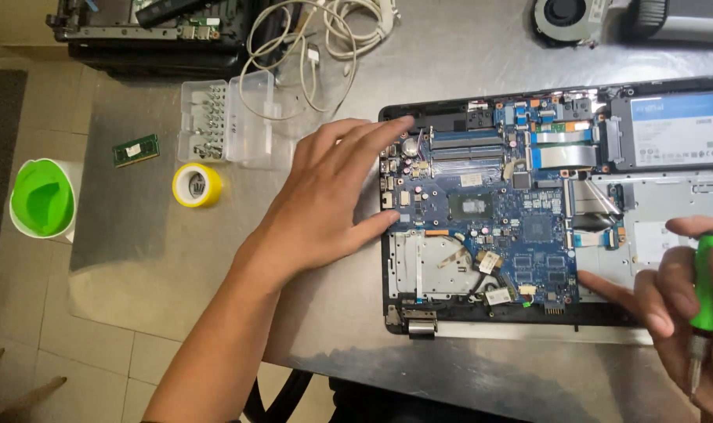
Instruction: Disassembling internal laptop components including the motherboard and ribbon cables using a screwdriver.
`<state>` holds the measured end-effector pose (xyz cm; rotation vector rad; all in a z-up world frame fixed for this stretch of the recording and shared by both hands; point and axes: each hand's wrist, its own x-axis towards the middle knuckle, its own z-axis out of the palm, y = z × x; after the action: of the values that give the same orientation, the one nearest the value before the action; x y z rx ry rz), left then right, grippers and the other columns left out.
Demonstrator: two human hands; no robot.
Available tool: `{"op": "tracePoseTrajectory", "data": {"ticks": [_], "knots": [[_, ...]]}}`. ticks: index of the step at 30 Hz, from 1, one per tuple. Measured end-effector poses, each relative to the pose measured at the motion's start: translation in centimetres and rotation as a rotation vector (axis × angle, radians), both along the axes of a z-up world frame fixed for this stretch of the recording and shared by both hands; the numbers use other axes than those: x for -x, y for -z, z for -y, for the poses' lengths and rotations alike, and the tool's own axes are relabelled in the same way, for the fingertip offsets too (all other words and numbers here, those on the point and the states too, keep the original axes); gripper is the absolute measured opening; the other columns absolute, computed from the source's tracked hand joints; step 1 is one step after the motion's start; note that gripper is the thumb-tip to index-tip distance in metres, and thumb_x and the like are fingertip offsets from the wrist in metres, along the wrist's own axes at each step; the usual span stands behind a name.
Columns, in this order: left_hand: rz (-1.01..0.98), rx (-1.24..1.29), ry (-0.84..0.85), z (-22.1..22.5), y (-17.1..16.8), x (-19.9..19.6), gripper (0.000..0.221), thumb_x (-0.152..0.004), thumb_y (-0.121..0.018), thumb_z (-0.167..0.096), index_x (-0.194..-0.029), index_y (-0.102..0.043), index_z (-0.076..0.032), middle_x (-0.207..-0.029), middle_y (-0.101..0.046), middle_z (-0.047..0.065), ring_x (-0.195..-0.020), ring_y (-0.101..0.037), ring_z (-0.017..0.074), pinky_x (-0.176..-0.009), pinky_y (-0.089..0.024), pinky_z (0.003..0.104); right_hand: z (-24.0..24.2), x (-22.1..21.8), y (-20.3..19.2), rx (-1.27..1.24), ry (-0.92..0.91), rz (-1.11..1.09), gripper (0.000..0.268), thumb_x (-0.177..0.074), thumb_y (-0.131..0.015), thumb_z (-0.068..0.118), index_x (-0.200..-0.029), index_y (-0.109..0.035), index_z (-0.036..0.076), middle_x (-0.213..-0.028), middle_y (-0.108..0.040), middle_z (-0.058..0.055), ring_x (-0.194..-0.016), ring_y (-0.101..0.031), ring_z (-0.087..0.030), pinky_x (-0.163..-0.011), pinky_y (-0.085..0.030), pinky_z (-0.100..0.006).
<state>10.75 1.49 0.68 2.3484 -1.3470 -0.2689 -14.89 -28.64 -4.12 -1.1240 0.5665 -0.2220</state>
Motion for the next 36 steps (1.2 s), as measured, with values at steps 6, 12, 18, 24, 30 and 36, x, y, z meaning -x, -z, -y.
{"op": "tracePoseTrajectory", "data": {"ticks": [6,12,18,24,30,36], "knots": [[0.028,-0.098,0.136,2.8,0.0,-1.6,0.13,-0.073,-0.097,-0.049,-0.163,-0.007,-0.024,-0.153,-0.051,0.011,-0.146,-0.035,0.0319,-0.115,-0.025,0.057,-1.4,0.0,-0.2,0.082,0.069,-0.031,0.031,-0.113,-0.047,0.038,-0.135,-0.051,0.017,-0.066,-0.035,0.006,-0.047,-0.045,-0.014,-0.105,-0.056,-0.073],[0.004,-0.048,0.134,2.9,0.4,-3.2,0.141,-0.069,-0.102,-0.054,-0.164,-0.001,-0.025,-0.16,-0.045,0.015,-0.149,-0.035,0.0318,-0.118,-0.023,0.053,-1.2,0.5,0.9,0.059,0.09,0.018,0.034,-0.111,-0.051,0.04,-0.133,-0.051,0.015,-0.066,-0.036,0.003,-0.045,-0.044,-0.016,-0.1,-0.058,-0.073],[-0.133,-0.012,-0.043,1.9,0.8,-4.4,0.099,-0.088,-0.08,-0.031,-0.161,-0.014,-0.021,-0.14,-0.064,0.007,-0.129,-0.059,0.0267,-0.106,-0.031,0.044,0.2,1.2,2.7,0.006,0.076,0.032,0.032,-0.116,-0.048,0.038,-0.138,-0.049,0.014,-0.068,-0.039,0.008,-0.043,-0.044,-0.011,-0.099,-0.054,-0.074],[-0.215,0.12,-0.041,1.5,0.9,-4.9,0.081,-0.09,-0.079,-0.015,-0.156,-0.032,-0.014,-0.126,-0.066,0.009,-0.102,-0.068,0.0236,-0.095,-0.051,0.04,2.7,3.2,5.5,-0.024,-0.004,0.06,0.038,-0.118,-0.046,0.038,-0.149,-0.05,0.016,-0.069,-0.048,0.006,-0.045,-0.057,-0.021,-0.1,-0.047,-0.081],[-0.236,-0.064,-0.025,0.5,0.1,-3.4,0.123,-0.071,-0.098,-0.039,-0.162,-0.017,-0.023,-0.147,-0.051,0.013,-0.134,-0.049,0.0315,-0.107,-0.034,0.045,4.7,4.7,7.9,0.0,-0.079,0.05,0.045,-0.114,-0.049,0.038,-0.154,-0.048,0.018,-0.065,-0.052,0.004,-0.042,-0.061,-0.021,-0.097,-0.05,-0.078],[-0.093,-0.145,0.005,0.3,-0.2,-2.1,0.156,-0.05,-0.112,-0.052,-0.165,-0.01,-0.024,-0.142,-0.044,0.009,-0.123,-0.053,0.0288,-0.103,-0.035,0.044,8.2,6.4,10.5,-0.063,-0.191,0.143,0.061,-0.108,-0.064,0.04,-0.162,-0.045,0.018,-0.068,-0.066,0.005,-0.055,-0.075,-0.025,-0.106,-0.032,-0.083]]}}
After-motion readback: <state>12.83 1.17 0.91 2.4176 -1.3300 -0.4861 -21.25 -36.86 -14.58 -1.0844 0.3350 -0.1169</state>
